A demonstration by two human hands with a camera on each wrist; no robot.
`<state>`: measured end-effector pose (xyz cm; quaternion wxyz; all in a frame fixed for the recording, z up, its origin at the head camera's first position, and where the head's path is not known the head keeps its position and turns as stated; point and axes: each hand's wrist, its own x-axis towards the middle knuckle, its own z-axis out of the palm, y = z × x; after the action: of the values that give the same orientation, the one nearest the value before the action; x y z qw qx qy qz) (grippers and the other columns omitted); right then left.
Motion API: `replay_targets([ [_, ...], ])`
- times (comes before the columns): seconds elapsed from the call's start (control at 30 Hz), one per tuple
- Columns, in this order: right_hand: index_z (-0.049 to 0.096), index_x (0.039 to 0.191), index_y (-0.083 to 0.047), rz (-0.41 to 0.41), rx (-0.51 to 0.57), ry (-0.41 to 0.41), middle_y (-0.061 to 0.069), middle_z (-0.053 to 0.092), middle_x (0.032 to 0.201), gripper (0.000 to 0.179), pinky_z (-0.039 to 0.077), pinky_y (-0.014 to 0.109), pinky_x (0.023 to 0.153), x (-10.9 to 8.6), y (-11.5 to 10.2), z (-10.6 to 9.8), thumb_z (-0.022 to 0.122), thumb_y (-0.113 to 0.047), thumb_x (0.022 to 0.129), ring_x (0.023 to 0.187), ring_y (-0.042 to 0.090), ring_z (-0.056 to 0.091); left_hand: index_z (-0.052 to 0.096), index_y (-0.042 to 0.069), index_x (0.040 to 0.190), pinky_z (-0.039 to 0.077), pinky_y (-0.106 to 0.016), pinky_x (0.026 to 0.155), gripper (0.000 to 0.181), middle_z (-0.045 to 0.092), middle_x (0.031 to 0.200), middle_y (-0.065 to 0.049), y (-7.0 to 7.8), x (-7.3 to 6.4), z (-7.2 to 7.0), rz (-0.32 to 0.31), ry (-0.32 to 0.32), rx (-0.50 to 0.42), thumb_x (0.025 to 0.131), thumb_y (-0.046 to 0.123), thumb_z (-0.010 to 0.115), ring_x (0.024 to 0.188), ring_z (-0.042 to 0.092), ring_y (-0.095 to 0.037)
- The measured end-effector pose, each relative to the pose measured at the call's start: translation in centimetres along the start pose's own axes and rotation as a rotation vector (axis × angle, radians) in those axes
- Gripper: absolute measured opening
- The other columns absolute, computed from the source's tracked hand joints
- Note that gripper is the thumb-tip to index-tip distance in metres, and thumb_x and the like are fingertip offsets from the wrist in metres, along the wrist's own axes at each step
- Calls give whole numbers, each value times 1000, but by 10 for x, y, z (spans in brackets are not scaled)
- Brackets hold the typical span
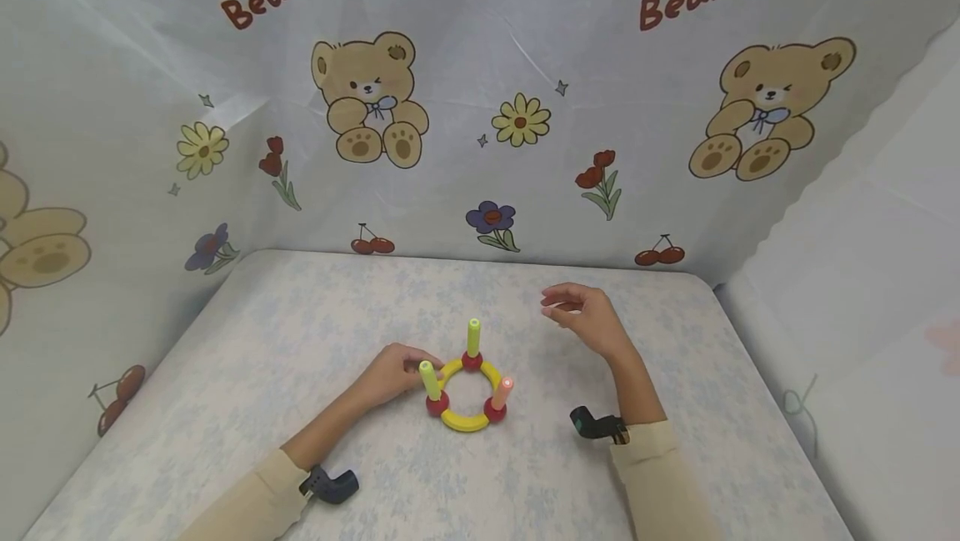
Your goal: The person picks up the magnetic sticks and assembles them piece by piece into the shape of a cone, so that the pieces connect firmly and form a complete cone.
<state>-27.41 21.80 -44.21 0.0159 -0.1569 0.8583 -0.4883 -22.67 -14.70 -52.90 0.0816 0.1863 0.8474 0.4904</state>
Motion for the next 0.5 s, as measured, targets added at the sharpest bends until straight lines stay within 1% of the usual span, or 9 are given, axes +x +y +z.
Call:
replay_targets([
  [0.03,67,125,-3,2,6,8,18,70,120,31,60,44,81,-2,-3,-5,71,-15,97,101,21,70,81,16,104,44,-26,44,14,67,71,5,0,0,0,1,1,2,93,21,75,47,51,-11],
  [0.13,67,126,-2,0,11,42,20,69,122,34,60,39,80,-6,3,-18,71,-19,97,102,23,71,81,17,104,44,-27,45,13,67,72,5,0,0,0,-10,3,15,93,21,75,47,51,-11],
  [0.2,66,127,-2,11,7,68,20,69,122,36,59,38,81,-9,6,-26,72,-22,97,102,21,71,81,17,104,45,-27,45,13,67,72,5,0,0,0,-11,4,17,93,21,75,48,52,-11],
  [0.23,66,127,-2,17,1,80,20,69,122,37,59,37,80,-10,9,-30,72,-23,97,102,21,71,81,17,104,45,-27,45,13,67,72,5,0,0,0,-12,4,17,93,21,74,48,52,-11],
  [0.27,66,127,-3,18,-7,96,19,70,122,38,59,33,80,-10,17,-34,72,-25,97,102,20,70,81,17,104,46,-27,45,13,67,72,5,0,0,0,-13,5,17,93,20,74,48,52,-11],
  [0.3,66,127,-3,21,-16,109,19,70,121,38,59,32,80,-12,19,-38,72,-26,97,100,14,70,81,16,104,46,-27,45,13,67,73,5,0,-1,0,-11,5,14,93,20,74,48,52,-11],
  [0.37,66,128,-4,30,-47,128,18,70,121,39,58,26,79,-14,24,-46,71,-28,98,99,8,68,81,16,104,46,-27,45,13,66,72,5,1,-1,0,-7,8,11,93,19,74,47,52,-11],
  [0.43,66,128,-4,38,-100,140,18,70,122,40,56,23,80,-17,29,-52,70,-30,98,101,8,66,81,16,103,45,-27,45,13,65,71,5,2,-1,0,-7,11,14,93,19,74,47,52,-11],
  [0.5,66,129,-5,54,-155,143,16,70,122,40,55,28,84,-19,34,-57,69,-32,99,107,16,66,81,16,103,45,-27,45,12,65,70,4,3,-2,1,-10,13,18,93,20,74,47,51,-11],
])
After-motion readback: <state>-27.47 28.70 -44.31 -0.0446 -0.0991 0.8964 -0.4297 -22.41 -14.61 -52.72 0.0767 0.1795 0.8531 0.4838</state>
